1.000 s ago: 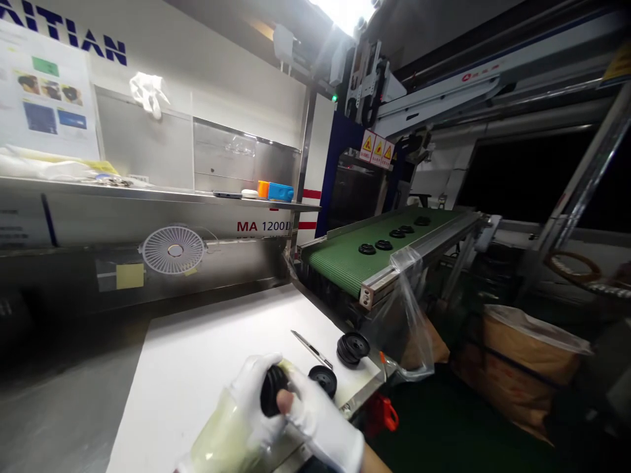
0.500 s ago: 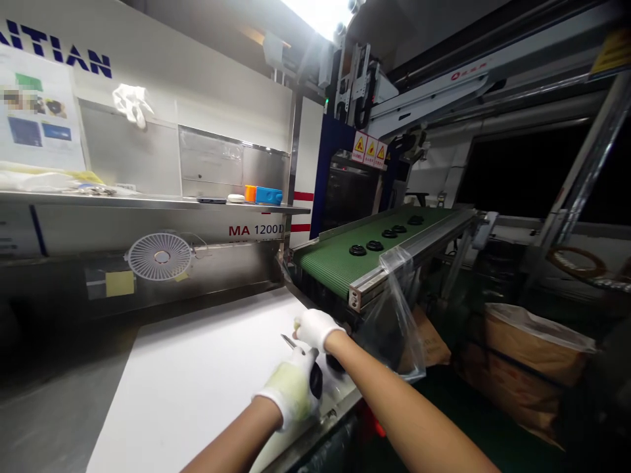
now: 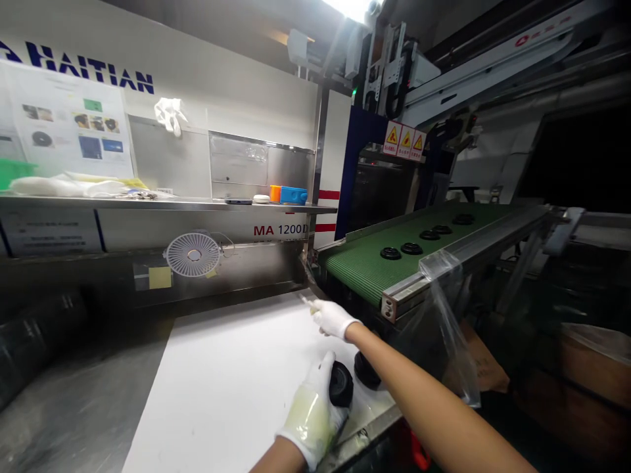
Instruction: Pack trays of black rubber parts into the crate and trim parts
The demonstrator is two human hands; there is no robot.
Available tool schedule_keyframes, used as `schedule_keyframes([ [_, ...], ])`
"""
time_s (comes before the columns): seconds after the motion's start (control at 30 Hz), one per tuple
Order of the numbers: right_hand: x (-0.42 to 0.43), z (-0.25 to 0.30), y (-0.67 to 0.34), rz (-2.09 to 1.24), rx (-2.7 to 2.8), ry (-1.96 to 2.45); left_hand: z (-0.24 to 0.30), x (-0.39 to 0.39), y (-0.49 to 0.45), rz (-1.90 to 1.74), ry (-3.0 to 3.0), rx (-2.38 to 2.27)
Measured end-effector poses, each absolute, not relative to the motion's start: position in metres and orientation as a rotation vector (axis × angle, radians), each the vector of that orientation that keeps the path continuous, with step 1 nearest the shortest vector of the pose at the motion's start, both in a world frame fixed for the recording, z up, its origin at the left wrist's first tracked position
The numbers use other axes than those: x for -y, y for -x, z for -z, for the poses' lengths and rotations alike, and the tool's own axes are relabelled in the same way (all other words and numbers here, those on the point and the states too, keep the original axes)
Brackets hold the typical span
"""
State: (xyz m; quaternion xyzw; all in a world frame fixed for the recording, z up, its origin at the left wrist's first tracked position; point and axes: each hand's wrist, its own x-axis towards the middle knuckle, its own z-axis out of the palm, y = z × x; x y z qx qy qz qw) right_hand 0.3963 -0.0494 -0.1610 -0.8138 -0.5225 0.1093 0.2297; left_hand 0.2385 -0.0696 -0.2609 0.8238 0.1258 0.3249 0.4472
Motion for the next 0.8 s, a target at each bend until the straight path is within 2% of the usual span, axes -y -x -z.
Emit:
schedule_keyframes([
  [0.17,0.095,0.140,-0.411,-0.231,1.536,2.293,0.265,0.049,-0.264,-0.856,-2.104,-0.327],
  [0.37,0.110,0.167,-0.411,-0.284,1.521,2.421,0.268,0.044,-0.268,-0.775,-1.966,-0.403],
  [0.53,0.103,0.175,-0.412,-0.190,1.521,2.424,0.247,0.063,-0.213,-0.851,-1.756,-0.558],
  [0.7,0.119,0.155,-0.392,-0.124,1.531,2.280,0.231,0.089,-0.149,-0.924,-1.544,-0.548],
  [0.8,0.145,0.147,-0.348,-0.343,1.565,1.963,0.224,0.102,-0.127,-0.989,-1.462,-0.604],
])
